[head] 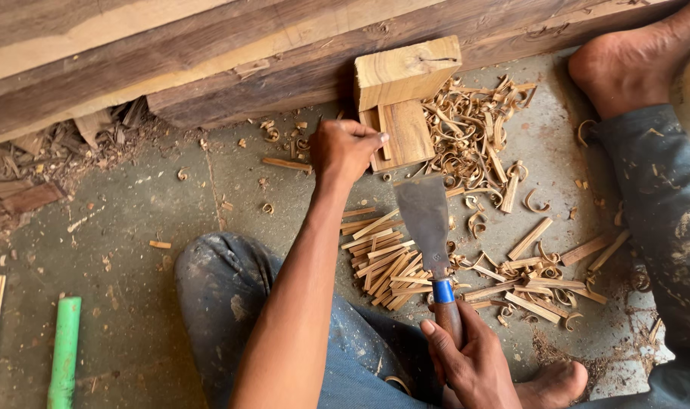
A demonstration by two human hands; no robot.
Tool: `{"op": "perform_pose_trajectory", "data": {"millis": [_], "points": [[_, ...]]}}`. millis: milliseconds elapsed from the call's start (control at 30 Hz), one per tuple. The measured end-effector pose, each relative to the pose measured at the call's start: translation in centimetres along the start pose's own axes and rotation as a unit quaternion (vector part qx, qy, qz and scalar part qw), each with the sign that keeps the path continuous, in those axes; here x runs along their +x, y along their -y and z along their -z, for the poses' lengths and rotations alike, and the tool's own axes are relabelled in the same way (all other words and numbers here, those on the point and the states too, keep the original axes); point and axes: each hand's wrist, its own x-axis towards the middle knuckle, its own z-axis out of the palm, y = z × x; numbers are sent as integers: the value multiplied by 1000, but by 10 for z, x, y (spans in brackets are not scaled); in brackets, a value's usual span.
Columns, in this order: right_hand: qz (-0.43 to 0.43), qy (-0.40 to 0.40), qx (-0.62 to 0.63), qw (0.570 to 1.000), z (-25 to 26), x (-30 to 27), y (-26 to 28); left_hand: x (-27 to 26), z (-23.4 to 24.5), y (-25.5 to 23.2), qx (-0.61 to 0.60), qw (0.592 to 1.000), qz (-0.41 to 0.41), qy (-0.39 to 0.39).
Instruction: The person uses a scraper to shave and shape a small wooden piece held against a larger wooden block on the floor. They handle several small wooden sticks, scraping them individually while surrounded by wood shavings.
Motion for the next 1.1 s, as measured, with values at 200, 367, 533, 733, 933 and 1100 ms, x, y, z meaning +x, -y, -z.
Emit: {"op": "perform_pose_trajectory", "data": {"millis": [200, 367, 533, 733, 933, 1100], "points": [[34, 4, -46, 998, -4, 2, 24, -7, 0, -5, 75, 989, -126, -35], [-17, -6, -12, 1000, -16, 6, 48, -6, -4, -7, 130, 985, -111, -33], [-27, 1, -4, 1000, -24, 17, 60, 0, 0, -13, 125, 987, -103, 19], [-29, 12, -22, 999, -27, 19, 51, 2, 5, -8, 135, 984, -115, 13], [-15, 14, -19, 1000, -29, 23, 48, 12, 7, -5, 121, 983, -126, 49], [-34, 14, -23, 999, -29, 26, 50, 15, 0, -1, 113, 985, -103, 76]]}}
